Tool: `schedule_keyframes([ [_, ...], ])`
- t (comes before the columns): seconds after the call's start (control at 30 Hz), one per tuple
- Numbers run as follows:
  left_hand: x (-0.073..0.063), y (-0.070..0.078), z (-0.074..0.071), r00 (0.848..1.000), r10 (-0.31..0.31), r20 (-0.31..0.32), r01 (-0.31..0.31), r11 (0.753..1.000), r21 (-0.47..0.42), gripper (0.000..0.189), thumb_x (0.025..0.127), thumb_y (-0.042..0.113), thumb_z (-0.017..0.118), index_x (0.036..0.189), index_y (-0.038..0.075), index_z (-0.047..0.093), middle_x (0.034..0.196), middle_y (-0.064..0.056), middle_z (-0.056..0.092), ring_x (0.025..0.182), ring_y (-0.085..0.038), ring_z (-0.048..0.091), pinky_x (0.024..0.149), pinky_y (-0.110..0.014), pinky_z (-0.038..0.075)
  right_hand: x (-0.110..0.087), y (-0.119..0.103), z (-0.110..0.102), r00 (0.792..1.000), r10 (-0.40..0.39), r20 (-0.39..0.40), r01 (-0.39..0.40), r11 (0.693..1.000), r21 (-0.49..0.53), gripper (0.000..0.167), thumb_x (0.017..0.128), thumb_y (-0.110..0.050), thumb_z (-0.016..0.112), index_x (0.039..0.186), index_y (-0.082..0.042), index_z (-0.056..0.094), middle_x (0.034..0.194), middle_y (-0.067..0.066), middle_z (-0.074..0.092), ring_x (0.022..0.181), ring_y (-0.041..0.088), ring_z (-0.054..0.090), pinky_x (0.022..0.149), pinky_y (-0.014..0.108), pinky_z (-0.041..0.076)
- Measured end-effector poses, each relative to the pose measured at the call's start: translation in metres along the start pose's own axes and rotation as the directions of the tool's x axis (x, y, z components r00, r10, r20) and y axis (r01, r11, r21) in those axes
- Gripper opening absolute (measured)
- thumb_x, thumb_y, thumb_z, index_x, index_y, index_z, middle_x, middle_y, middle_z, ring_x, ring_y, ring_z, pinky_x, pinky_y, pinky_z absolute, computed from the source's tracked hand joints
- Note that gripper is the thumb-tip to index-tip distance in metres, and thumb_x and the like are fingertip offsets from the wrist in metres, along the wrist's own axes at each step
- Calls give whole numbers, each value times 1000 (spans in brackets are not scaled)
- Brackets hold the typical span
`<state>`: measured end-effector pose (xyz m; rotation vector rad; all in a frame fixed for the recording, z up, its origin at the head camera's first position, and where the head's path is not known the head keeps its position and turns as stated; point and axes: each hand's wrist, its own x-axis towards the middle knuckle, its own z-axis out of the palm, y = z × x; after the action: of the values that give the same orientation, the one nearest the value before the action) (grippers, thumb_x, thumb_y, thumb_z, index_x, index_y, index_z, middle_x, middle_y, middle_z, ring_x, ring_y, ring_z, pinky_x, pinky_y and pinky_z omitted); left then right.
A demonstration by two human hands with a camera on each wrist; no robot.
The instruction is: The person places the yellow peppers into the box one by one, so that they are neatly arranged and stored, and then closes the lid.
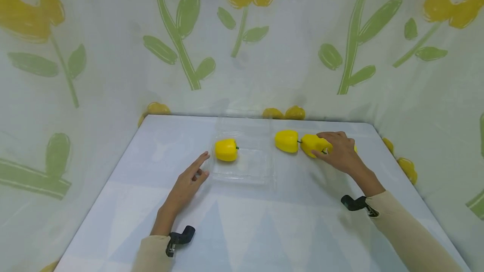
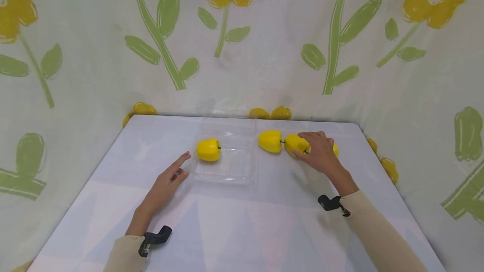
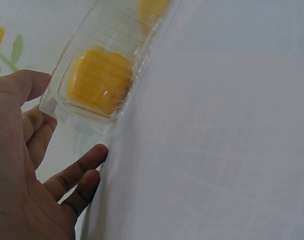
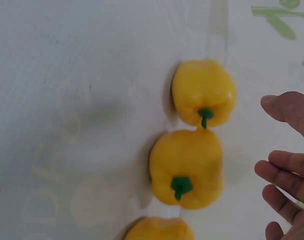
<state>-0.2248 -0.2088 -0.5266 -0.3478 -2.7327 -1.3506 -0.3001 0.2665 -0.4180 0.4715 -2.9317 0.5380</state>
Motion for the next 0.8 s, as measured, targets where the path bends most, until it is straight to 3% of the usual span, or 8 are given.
schedule_keyframes([
  [0.4,1,-1,0,1000,15,-8,-15,1000,16,56,105,38,53,157,36,33,158,19,31,100,-16,51,83,-42,46,-7,39,-2,988,157,-6,-157,987,-20,67,91,-37,72,141,1,50,143,30,45,126,50,31,91,66,21],
  [0.8,0,1,1,1000,1,2,-1,1000,6,56,105,36,53,157,33,33,159,18,29,102,-16,51,84,-42,45,-13,64,-2,969,246,-23,-247,964,-97,88,87,-56,70,142,7,43,142,35,39,124,56,27,88,70,22],
])
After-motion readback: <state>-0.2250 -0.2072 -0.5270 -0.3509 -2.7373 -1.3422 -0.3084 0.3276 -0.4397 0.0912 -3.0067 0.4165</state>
